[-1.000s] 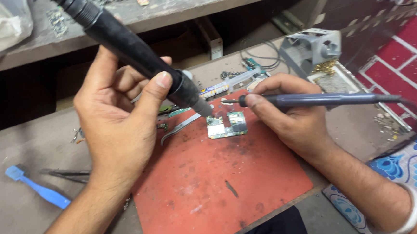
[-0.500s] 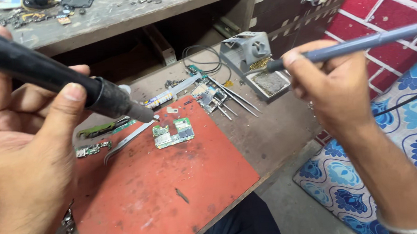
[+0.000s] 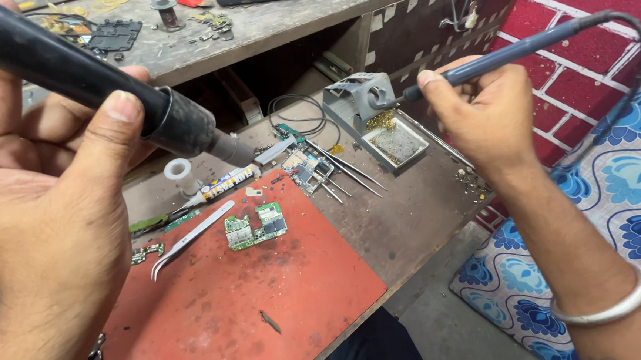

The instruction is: The person uses a hot air gun and soldering iron to reflow solder on a small circuit board. They then apply flux from a syringe to the same area while continuing to heat it.

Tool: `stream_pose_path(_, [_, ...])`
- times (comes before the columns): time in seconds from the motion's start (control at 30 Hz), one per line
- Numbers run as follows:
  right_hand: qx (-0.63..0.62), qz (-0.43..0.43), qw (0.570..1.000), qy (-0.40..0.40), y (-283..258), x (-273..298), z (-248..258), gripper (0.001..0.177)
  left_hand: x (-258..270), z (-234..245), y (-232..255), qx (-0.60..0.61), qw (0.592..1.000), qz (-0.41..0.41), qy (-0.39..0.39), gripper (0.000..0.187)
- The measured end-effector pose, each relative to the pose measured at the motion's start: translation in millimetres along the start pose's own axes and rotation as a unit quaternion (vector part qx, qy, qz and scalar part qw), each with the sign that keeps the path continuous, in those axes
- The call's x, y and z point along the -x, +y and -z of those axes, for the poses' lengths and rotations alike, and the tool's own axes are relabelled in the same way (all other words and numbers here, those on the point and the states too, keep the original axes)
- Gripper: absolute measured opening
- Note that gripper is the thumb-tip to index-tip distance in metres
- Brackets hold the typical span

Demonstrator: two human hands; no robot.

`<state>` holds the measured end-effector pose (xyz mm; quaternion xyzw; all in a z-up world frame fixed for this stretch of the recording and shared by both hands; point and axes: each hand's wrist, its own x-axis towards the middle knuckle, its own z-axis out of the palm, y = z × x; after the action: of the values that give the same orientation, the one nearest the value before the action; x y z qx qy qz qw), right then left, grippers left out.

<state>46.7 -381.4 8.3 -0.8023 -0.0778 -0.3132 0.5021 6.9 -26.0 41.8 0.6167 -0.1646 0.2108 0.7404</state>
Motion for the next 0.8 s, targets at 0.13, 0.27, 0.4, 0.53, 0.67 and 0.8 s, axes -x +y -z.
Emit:
stream_pose_path(0.13, [-0.005,0.042,0.999,0.025,8,0,0,0.017,0,-7,0,-0.021,0.999,-0.024,-0.008,0.066])
stream_pose_path(0.27, [-0.017,0.053,0.997,0.057,11,0,3,0.013,2,-5,-4,-0.017,1.000,-0.012,0.004,0.068])
stream_pose_path(0.4, [0.015,0.061,0.997,0.033,16,-7,-10,0.010,1,-2,-7,0.013,1.000,0.003,0.006,0.072])
stream_pose_path(0.53, [0.080,0.043,0.996,-0.005,20,-13,-20,0.011,4,3,-8,0.010,1.000,0.010,0.013,0.072])
stream_pose_path(0.67, [0.109,0.027,0.993,-0.030,25,-15,-24,0.011,6,5,-7,-0.002,1.000,-0.004,0.012,0.070])
stream_pose_path(0.8, [0.074,0.030,0.996,-0.038,35,-10,-31,0.013,7,4,-5,-0.017,1.000,-0.011,0.009,0.068])
